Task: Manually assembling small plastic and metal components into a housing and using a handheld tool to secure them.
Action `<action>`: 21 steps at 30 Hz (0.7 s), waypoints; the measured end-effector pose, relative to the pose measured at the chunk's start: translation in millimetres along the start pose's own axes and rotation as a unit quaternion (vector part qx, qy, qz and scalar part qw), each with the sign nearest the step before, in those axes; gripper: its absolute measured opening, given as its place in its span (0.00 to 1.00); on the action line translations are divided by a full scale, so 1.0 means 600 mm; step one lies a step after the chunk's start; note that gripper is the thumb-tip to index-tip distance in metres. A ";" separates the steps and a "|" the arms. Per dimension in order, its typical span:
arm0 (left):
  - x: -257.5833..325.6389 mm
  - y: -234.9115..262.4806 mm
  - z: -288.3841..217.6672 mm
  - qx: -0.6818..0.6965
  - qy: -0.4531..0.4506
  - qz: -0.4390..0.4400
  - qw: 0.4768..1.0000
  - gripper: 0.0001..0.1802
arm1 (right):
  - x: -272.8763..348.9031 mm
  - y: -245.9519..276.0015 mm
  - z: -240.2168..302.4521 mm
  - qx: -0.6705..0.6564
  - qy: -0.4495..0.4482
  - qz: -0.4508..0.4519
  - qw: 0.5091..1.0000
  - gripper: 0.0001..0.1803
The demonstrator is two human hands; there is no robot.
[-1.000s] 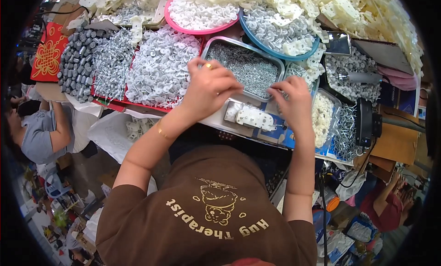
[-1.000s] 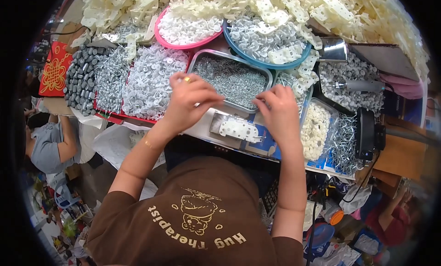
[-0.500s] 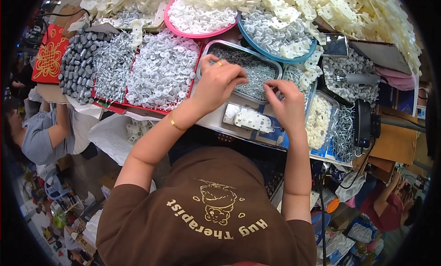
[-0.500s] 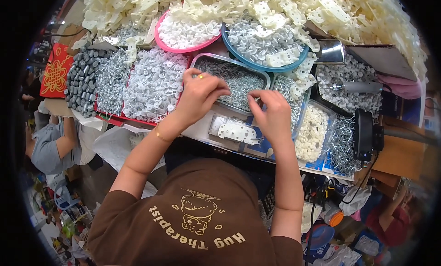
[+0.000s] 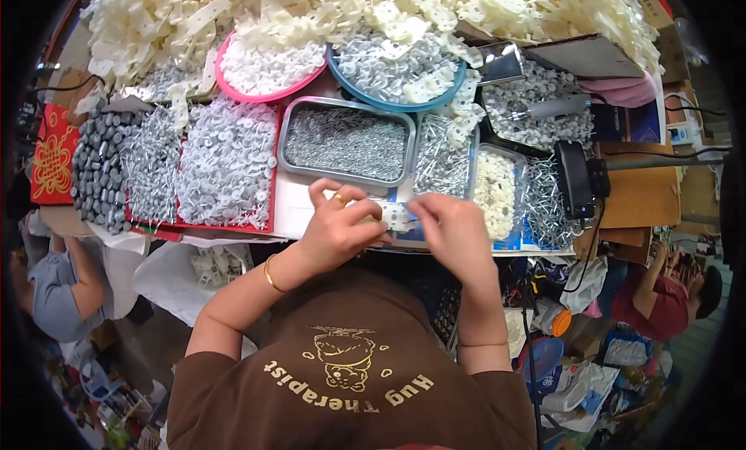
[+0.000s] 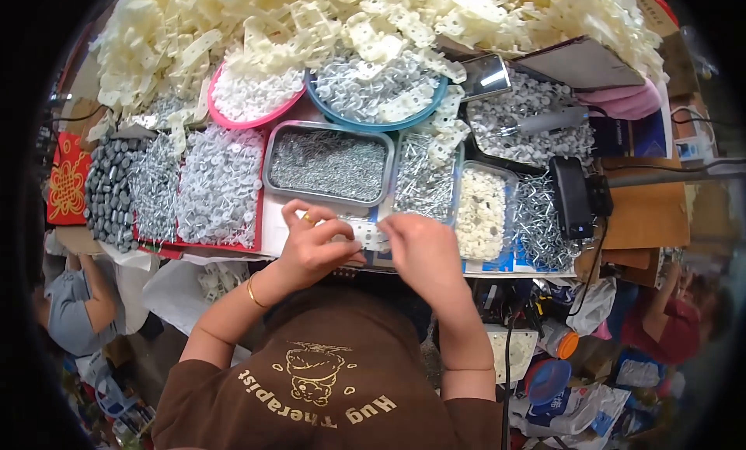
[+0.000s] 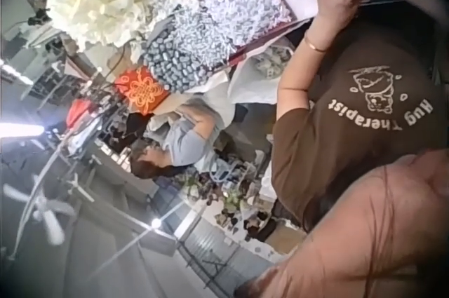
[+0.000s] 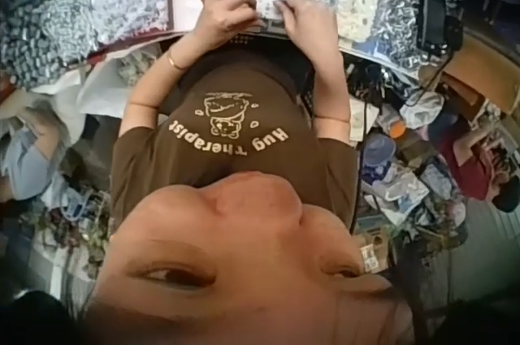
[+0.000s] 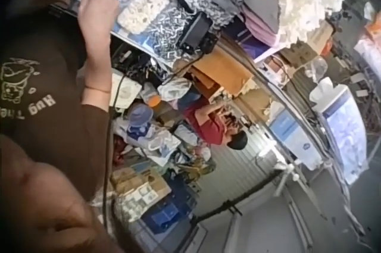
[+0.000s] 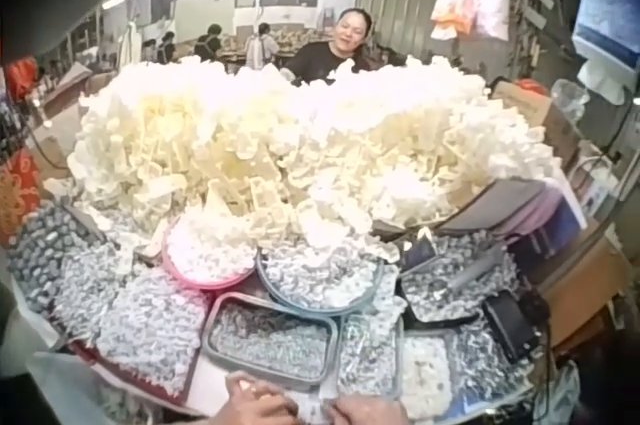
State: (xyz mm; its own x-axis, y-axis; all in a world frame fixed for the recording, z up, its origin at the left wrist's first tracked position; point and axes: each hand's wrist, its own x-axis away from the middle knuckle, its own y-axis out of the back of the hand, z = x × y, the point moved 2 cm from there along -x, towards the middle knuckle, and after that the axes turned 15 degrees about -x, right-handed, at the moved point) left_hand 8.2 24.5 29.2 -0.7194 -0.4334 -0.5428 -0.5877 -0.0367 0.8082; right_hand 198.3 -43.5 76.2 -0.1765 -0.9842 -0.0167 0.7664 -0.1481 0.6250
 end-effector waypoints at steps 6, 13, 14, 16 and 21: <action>0.011 -0.001 -0.003 -0.044 -0.006 -0.049 0.998 0.12 | -0.110 0.147 -0.178 -0.038 -0.077 -0.342 0.936 0.15; 0.030 0.014 -0.022 -0.110 0.018 -0.037 0.993 0.12 | -0.187 0.226 -0.260 0.172 -0.129 -0.406 0.889 0.42; 0.035 0.015 -0.025 -0.119 0.017 -0.019 0.993 0.14 | -0.195 0.227 -0.261 0.192 -0.158 -0.402 0.881 0.44; 0.035 0.021 -0.035 -0.122 0.037 -0.010 0.992 0.14 | -0.206 0.229 -0.273 0.209 -0.207 -0.394 0.871 0.49; 0.014 0.056 -0.019 -0.061 0.046 -0.006 0.997 0.15 | -0.202 0.241 -0.276 0.182 -0.194 -0.425 0.865 0.53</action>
State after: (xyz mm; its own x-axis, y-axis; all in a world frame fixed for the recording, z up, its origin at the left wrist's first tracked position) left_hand -13.5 9.1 54.4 -0.6723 -0.5122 -0.5345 -0.5431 -0.1494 0.8263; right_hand 432.7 38.2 39.4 -0.8291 -0.4178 -0.3715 0.0249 -0.6915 0.7220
